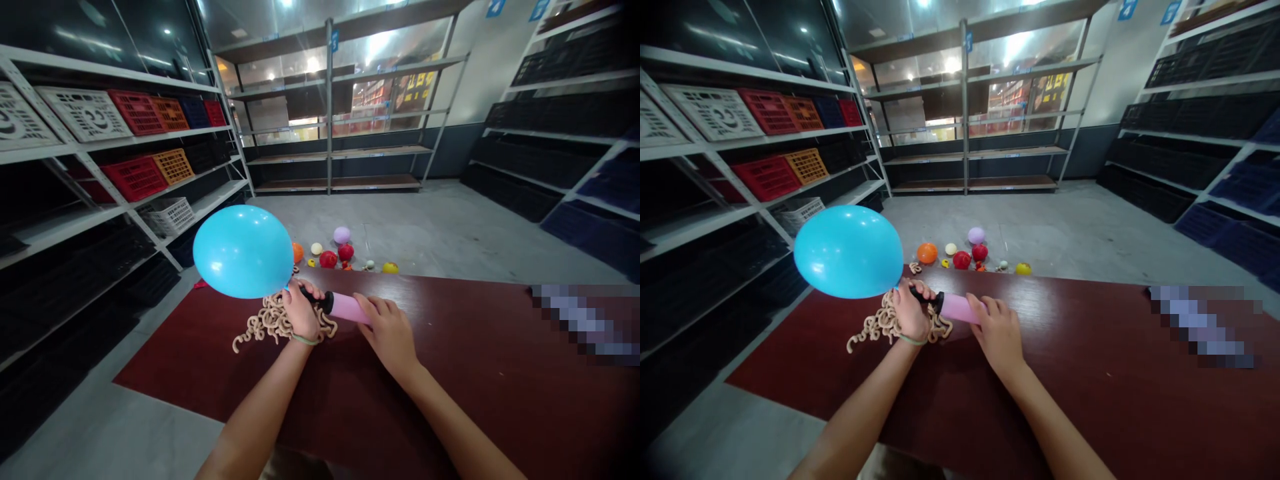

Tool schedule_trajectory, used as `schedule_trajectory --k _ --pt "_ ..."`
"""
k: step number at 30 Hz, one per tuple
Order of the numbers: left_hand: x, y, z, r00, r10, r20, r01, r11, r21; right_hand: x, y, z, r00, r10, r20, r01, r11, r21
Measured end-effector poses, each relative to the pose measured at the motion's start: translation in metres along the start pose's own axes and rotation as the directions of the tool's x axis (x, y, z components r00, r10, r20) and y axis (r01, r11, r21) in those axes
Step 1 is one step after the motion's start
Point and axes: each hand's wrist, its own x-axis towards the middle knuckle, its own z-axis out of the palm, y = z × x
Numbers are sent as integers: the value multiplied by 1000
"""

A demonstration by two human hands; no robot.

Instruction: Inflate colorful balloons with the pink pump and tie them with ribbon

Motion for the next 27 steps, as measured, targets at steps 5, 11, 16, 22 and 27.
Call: schedule_trajectory --k 5,11,16,22,27 --pt "17 18 -4 998 21 -62 -23 999 -34 3 34 -2 1000 4 -30 -6 997 -79" --pt "16 19 -6 990 60 -125 -65 997 -36 0 24 -1 998 48 -30 -50 995 -85" --pt "-4 -4 -4 996 4 -87 -1 1000 30 -4 -13 1 997 74 8 -74 997 -18" --pt "2 -8 -6 1000 14 -12 -13 999 39 0 3 3 999 15 48 -15 1000 2" --pt "18 13 -6 996 64 -64 -63 998 8 3 39 3 1000 21 -16 -22 999 -36"
